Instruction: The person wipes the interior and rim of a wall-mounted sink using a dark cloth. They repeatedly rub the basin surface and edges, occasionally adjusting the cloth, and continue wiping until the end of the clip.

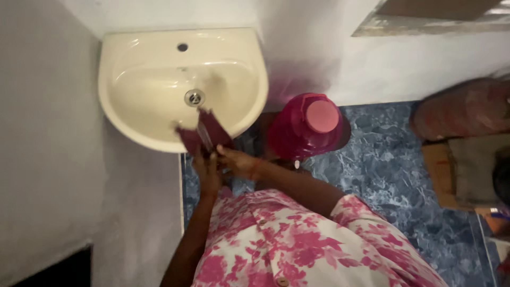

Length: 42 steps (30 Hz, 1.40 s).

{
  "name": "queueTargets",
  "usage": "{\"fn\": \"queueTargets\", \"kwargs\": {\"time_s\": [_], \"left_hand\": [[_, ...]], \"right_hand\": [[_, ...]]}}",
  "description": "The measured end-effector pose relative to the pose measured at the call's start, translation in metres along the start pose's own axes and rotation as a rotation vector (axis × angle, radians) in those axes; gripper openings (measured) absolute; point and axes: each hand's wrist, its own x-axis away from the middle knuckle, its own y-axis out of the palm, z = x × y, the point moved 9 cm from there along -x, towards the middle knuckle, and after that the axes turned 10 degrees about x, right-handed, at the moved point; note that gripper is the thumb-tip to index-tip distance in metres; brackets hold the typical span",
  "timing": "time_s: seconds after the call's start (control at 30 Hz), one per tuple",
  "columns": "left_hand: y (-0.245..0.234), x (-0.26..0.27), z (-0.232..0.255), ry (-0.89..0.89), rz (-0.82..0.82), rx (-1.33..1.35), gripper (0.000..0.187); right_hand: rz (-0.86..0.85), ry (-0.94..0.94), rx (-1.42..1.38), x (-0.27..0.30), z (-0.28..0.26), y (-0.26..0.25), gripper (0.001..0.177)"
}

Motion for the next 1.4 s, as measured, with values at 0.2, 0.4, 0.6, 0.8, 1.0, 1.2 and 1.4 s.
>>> {"fn": "queueTargets", "kwargs": {"time_s": [0.2, 0.4, 0.6, 0.8, 1.0, 1.2, 1.4], "left_hand": [[0.021, -0.022, -0.027, 0.055, 0.272, -0.232, 0.105], [-0.014, -0.033, -0.028, 0.164, 0.55, -0.162, 0.097], [-0.102, -0.08, 0.005, 0.454, 0.801, -0.257, 0.078], [-0.185, -0.175, 0.049, 0.545, 0.565, -0.569, 0.064], [-0.205, -0.232, 0.069, 0.346, 0.431, -0.502, 0.061], [-0.19, -0.204, 0.074, 0.346, 0.383, -0.53, 0.059], [-0.115, -0.109, 0.042, 0.06, 0.358, -0.864, 0.072]], "right_hand": [[0.157, -0.411, 0.837, 0.03, -0.066, -0.022, 0.053], [0.758, -0.698, 1.575, 0.073, -0.135, -0.025, 0.038], [0.577, -0.454, 1.881, 0.026, -0.137, 0.02, 0.058], [0.543, -0.088, 2.2, 0.0, -0.118, 0.034, 0.087], [0.494, -0.063, 2.222, 0.001, -0.117, 0.026, 0.093], [0.516, -0.294, 2.153, 0.006, -0.115, 0.023, 0.095], [0.531, -0.371, 2.154, 0.012, -0.108, 0.015, 0.094]]}}
